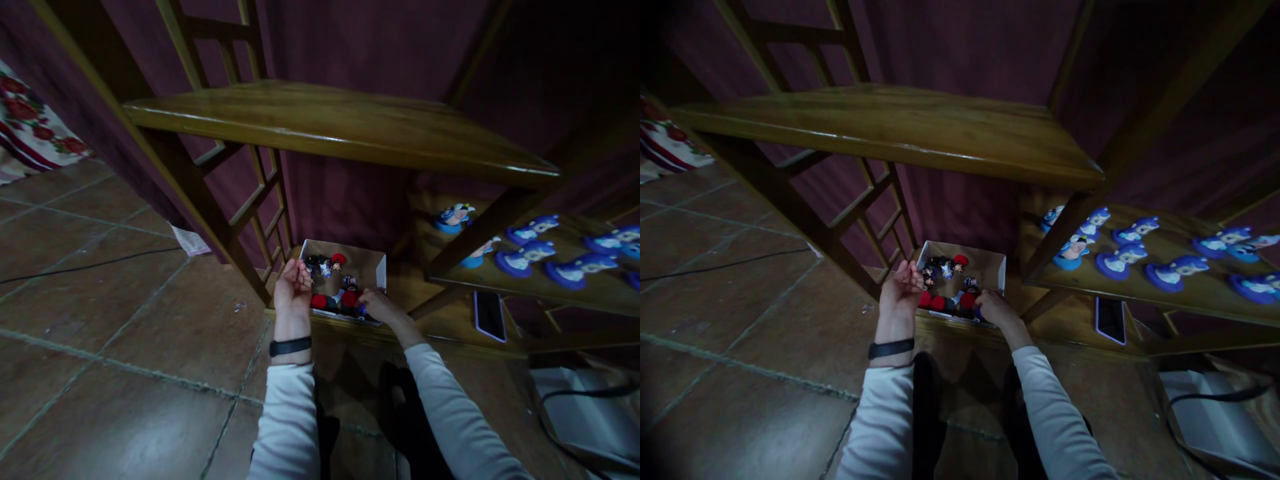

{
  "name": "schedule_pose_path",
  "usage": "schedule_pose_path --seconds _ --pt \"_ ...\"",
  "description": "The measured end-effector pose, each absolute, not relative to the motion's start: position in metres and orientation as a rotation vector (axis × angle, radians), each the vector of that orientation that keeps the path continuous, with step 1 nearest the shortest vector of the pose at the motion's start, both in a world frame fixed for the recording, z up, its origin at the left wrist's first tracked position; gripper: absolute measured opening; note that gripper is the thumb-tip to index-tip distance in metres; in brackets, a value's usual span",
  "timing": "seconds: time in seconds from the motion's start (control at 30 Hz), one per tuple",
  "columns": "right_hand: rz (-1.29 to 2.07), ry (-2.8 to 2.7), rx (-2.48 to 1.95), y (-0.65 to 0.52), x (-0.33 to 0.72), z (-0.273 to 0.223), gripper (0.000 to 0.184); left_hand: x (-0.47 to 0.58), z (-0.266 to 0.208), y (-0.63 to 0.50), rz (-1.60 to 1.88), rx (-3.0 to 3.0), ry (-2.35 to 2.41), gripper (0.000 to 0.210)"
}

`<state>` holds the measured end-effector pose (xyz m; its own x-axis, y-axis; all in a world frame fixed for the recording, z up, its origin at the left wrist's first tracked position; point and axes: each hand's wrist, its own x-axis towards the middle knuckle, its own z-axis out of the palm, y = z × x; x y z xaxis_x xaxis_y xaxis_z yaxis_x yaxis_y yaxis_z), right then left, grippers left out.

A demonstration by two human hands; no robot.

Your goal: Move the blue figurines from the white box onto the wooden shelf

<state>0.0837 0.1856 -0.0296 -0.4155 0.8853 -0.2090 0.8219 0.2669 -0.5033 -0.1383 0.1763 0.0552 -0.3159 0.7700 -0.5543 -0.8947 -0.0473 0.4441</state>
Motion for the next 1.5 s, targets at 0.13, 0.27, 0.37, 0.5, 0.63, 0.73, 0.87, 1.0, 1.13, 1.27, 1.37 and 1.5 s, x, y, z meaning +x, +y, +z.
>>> schedule_pose_path --seconds 0.13,0.27,0.37,0.5,0.63,0.73,0.87,1.0,1.13,1.27,1.37,1.5 --pt "0.753 -2.354 -1.731 0.193 0.083 -0.028 0.048 -0.14 0.058 0.176 1.669 -0.216 0.834 0.022" --pt "0.679 -2.216 -1.781 0.203 0.092 -0.026 0.044 -0.142 0.06 0.175 1.664 -0.239 0.823 0.024" --pt "0.677 -2.249 -1.745 0.203 0.095 -0.026 0.039 -0.143 0.061 0.175 1.666 -0.239 0.825 0.022" --pt "0.72 -2.49 -1.576 0.189 0.08 -0.029 0.039 -0.144 0.061 0.175 1.664 -0.217 0.822 0.023" --pt "0.673 -2.572 -1.57 0.18 0.069 -0.028 0.042 -0.145 0.058 0.176 1.653 -0.209 0.808 0.023" --pt "0.504 -2.408 -1.752 0.185 0.075 -0.024 0.036 -0.146 0.056 0.177 1.651 -0.206 0.797 0.023" --pt "0.485 -2.334 -1.752 0.194 0.083 -0.019 0.034 -0.146 0.057 0.177 1.653 -0.201 0.791 0.022" --pt "0.577 -2.536 -1.538 0.186 0.071 -0.022 0.028 -0.145 0.058 0.178 1.639 -0.197 0.795 0.023" --pt "0.541 -2.543 -1.589 0.182 0.064 -0.026 0.028 -0.144 0.058 0.178 1.615 -0.195 0.798 0.021" --pt "0.486 -2.455 -1.715 0.189 0.074 -0.026 0.025 -0.145 0.059 0.177 1.622 -0.197 0.79 0.021" --pt "0.5 -2.445 -1.753 0.191 0.078 -0.025 0.022 -0.146 0.059 0.177 1.636 -0.195 0.785 0.021" --pt "0.557 -2.544 -1.668 0.188 0.07 -0.027 0.036 -0.146 0.06 0.177 1.622 -0.201 0.79 0.021"
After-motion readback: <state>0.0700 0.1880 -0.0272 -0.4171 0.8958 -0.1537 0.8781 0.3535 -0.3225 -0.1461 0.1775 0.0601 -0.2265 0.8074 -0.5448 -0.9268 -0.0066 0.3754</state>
